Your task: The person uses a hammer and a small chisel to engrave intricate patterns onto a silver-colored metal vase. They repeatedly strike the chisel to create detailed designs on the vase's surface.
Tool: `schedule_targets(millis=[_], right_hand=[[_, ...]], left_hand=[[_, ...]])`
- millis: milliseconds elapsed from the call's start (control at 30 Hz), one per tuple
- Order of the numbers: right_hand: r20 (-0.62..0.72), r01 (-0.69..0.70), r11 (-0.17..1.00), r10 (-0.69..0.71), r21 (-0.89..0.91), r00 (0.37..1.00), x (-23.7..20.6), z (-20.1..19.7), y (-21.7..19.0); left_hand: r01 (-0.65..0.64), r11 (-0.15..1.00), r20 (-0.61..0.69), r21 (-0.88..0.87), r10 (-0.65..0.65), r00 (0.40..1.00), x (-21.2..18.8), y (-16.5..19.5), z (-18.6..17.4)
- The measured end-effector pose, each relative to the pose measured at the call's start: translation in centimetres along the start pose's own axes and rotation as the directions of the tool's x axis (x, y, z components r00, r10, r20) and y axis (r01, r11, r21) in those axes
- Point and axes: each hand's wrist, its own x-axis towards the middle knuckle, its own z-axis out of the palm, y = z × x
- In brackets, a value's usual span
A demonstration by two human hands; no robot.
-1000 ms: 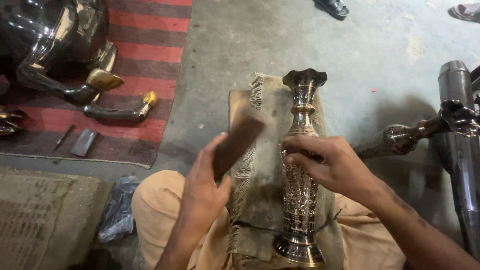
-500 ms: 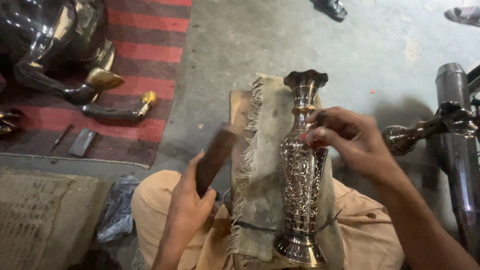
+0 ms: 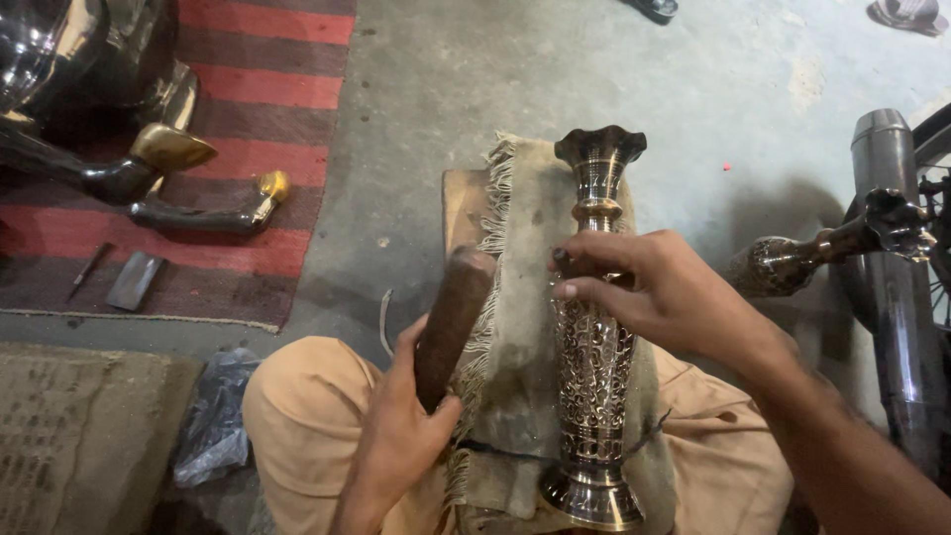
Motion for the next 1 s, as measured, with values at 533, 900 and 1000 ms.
schedule_targets(millis=[533,900,1000], right_hand=[[-0.172,0.059,0.998,-0.053,0.029,0.984,-1.1,0.4,1.9],[-0.084,0.278,0.960,-0.278,-0.013,0.957,-0.2,0.1,1.7],[0.000,0.044,0.997,-0.045,-0.066,0.999,-0.1,-0.4,0.9]], left_hand=[[-0.068,0.995,0.013,0.074,0.067,0.998,0.7,1.4,-0.6],[-0.199,0.903,0.018,0.381,0.208,0.978,2.9,5.5,-2.3],[-0.289,0.774,-0.012,0.564,0.357,0.934,3.6,5.4,-2.6]])
